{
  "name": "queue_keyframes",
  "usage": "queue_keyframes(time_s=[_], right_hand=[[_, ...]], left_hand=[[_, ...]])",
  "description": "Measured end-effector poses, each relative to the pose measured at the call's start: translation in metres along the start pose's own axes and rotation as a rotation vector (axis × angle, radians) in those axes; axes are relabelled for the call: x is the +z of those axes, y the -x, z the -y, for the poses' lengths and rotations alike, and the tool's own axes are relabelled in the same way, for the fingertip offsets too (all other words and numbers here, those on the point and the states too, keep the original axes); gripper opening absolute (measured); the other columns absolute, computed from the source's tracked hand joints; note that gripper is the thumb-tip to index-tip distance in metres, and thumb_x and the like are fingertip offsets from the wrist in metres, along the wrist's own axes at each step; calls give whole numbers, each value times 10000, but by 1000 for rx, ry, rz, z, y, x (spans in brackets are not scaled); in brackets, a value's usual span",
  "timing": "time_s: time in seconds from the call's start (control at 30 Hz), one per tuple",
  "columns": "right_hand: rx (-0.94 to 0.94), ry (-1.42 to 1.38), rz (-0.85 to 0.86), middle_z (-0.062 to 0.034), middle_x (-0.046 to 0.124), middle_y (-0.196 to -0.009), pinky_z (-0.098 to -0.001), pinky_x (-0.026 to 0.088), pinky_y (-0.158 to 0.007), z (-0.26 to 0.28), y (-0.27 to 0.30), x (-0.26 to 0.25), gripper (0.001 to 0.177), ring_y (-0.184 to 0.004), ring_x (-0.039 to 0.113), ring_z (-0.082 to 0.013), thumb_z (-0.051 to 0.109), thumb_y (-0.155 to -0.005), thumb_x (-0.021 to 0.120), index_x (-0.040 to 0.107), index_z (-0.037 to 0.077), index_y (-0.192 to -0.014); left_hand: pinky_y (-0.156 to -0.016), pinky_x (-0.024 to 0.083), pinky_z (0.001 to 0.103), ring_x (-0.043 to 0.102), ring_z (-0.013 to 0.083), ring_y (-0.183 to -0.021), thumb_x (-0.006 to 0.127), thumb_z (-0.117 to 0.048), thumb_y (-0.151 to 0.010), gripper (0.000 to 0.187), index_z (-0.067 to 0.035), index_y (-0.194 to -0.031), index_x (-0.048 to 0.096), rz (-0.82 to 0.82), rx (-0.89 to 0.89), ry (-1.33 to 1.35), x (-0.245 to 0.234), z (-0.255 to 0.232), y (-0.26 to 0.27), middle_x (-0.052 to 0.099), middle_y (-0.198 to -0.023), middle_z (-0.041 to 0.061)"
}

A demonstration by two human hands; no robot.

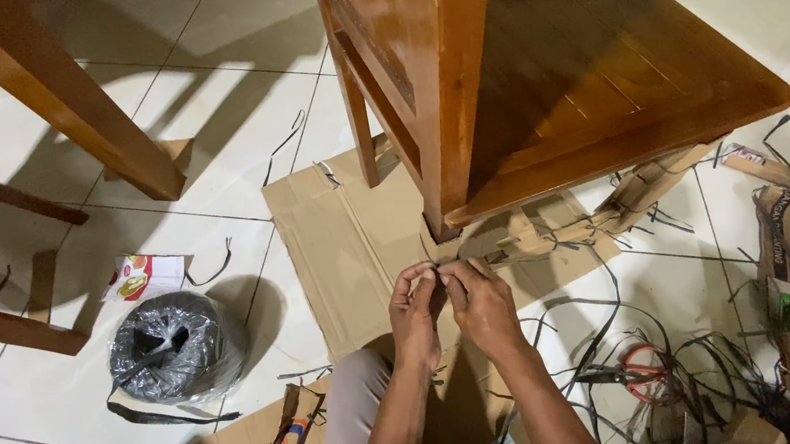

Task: Wrapping wooden chair legs with protective cardboard and securing them with plastic ties

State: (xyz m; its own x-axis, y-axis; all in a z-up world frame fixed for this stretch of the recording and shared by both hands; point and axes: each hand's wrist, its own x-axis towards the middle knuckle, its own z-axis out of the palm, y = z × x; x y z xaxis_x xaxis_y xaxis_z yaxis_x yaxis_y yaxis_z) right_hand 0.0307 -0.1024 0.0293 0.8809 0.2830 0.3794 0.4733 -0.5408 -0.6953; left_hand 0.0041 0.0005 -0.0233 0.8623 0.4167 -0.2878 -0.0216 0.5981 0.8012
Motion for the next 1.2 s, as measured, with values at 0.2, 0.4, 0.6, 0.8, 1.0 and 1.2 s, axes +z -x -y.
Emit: queue_keyframes(time_s=[0.2, 0.4, 0.6, 0.8, 1.0, 1.2], right_hand=[[30, -63, -4, -166, 730, -836, -502, 591, -773, -1, 3, 6, 147, -856, 728, -409, 83, -941, 658, 748, 125, -1048], [69, -70, -19, -181, 733, -843, -496, 581, -748, -8, 4, 11, 118, -848, 732, -412, 77, -926, 683, 748, 118, -1015], [124, -58, -125, -174, 756, -835, -514, 586, -746, 9, 9, 7, 167, -849, 744, -400, 99, -870, 758, 737, 132, -1033], [181, -54, -68, -136, 762, -781, -479, 594, -697, -15, 13, 14, 46, -808, 756, -382, 106, -889, 737, 752, 137, -921], [200, -8, 7, -172, 731, -707, -533, 565, -673, -3, 16, 8, 75, -762, 741, -417, 153, -962, 617, 679, 161, -1002], [153, 42, 81, -228, 674, -663, -579, 504, -631, 10, 9, 6, 263, -714, 717, -444, 75, -934, 561, 631, 171, -1169]], left_hand=[[-962, 539, 444, 689, 231, -936, 751, -188, -939, 374, -32, -1234, 582, -136, -63, 177, 12, -8, 19, 714, -998, 117], [-910, 572, 402, 696, 194, -886, 784, -147, -929, 137, -71, -1008, 702, -152, 45, 102, 0, 24, -5, 712, -892, 62], [-806, 567, 352, 607, 151, -841, 755, -123, -949, 94, -45, -978, 711, -120, 237, -196, 3, -5, 3, 662, -845, 68], [-779, 526, 342, 560, 137, -825, 720, -122, -985, 81, -55, -953, 686, -91, 299, -260, -5, 0, -13, 607, -811, 49], [-740, 481, 290, 513, 103, -795, 716, -80, -969, 51, -64, -936, 680, -120, 341, -237, 4, -6, -9, 572, -789, 6], [-703, 452, 291, 488, 106, -766, 707, -86, -974, 74, -61, -912, 674, -132, 370, -258, 10, -11, -12, 552, -761, 2]])
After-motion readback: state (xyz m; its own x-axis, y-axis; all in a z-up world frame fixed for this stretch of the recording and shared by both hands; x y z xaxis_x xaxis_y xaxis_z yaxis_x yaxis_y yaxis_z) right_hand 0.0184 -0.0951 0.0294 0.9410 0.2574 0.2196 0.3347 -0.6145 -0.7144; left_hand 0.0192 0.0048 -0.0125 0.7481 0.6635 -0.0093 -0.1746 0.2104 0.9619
